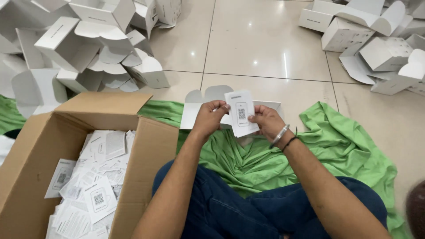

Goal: The person assembles cardboard boxes and places instruction leaflets inside them.

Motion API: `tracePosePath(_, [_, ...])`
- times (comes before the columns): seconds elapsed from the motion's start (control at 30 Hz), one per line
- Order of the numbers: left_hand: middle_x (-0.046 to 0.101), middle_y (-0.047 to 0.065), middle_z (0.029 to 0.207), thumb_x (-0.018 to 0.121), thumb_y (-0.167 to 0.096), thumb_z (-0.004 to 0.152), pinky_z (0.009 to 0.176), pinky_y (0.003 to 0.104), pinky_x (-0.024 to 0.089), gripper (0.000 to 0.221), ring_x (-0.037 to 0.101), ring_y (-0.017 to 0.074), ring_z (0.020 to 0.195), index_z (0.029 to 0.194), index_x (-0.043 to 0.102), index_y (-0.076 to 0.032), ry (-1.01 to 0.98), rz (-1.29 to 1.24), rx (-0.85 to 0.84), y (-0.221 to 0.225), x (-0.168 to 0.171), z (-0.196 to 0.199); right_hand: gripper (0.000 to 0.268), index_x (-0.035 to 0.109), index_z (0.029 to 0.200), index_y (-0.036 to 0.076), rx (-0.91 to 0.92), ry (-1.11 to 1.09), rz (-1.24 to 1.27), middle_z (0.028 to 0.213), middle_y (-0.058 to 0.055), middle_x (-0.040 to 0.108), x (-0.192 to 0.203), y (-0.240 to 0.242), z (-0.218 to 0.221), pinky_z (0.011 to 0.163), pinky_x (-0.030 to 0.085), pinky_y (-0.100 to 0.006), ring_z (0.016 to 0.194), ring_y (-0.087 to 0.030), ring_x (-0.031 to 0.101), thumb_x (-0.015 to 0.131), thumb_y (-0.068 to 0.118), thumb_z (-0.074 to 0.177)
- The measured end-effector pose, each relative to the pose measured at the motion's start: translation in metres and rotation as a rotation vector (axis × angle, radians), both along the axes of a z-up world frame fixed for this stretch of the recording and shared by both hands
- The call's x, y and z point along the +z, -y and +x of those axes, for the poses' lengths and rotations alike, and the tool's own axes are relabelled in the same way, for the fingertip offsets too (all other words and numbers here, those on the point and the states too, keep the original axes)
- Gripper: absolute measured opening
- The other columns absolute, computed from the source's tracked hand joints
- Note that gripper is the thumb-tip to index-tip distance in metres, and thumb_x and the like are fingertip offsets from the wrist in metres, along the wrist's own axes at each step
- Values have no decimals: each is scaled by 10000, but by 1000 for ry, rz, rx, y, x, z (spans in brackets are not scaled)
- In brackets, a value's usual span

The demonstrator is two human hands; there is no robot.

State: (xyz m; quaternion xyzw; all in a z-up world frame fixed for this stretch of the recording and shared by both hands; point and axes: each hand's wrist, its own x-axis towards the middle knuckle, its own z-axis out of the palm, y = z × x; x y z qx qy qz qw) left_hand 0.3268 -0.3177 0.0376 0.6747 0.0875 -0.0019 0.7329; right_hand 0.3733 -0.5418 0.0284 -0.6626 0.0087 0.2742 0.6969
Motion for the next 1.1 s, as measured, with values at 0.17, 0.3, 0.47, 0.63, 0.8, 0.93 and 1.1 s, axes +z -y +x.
tracePosePath(0.17, [776,47,896,654,-239,955,631,332,532,229,682,172,726,1046,784,-74,92,361,-87,66,-29,27,233,628,1162,25,-241,187,-2,974,-53,735,-72,103,13,574,532,-296,750,-143,669,690,75,943])
tracePosePath(0.3, [745,140,994,699,-218,817,813,492,534,322,694,374,929,1107,743,-86,356,947,-224,117,-61,30,235,618,1131,90,-556,-5,3,922,-19,732,-70,131,21,551,554,-292,701,-120,678,671,108,903])
tracePosePath(0.47, [741,133,1007,676,-235,885,838,501,543,247,697,366,947,1096,771,-151,165,1147,-473,132,-70,46,238,626,1125,81,-464,58,51,920,-10,730,-63,129,54,550,557,-280,712,-106,677,699,97,899])
tracePosePath(0.63, [761,87,937,709,-382,844,861,464,550,270,708,316,950,965,794,-156,-11,1147,-658,132,-27,51,222,641,1118,69,-424,47,50,927,-10,736,-75,128,72,550,565,-281,720,-106,690,699,95,905])
tracePosePath(0.8, [756,185,1058,633,-387,956,882,400,552,396,723,302,989,1130,688,-35,-156,573,-192,134,-53,89,221,644,1126,74,-444,67,33,934,-13,743,-67,130,73,544,554,-276,718,-100,691,691,98,912])
tracePosePath(0.93, [700,268,1151,586,-250,916,877,471,584,480,691,375,1051,1345,549,-39,-500,351,-264,133,-89,98,227,640,1132,68,-467,77,20,953,-4,736,-71,133,73,559,569,-275,745,-88,696,701,91,915])
tracePosePath(1.1, [659,257,1292,539,0,817,1078,419,470,621,620,396,1235,1433,469,-19,-214,754,-370,137,-66,92,231,647,1149,52,-445,110,-22,948,-22,745,-83,128,80,553,564,-264,737,-91,689,691,92,926])
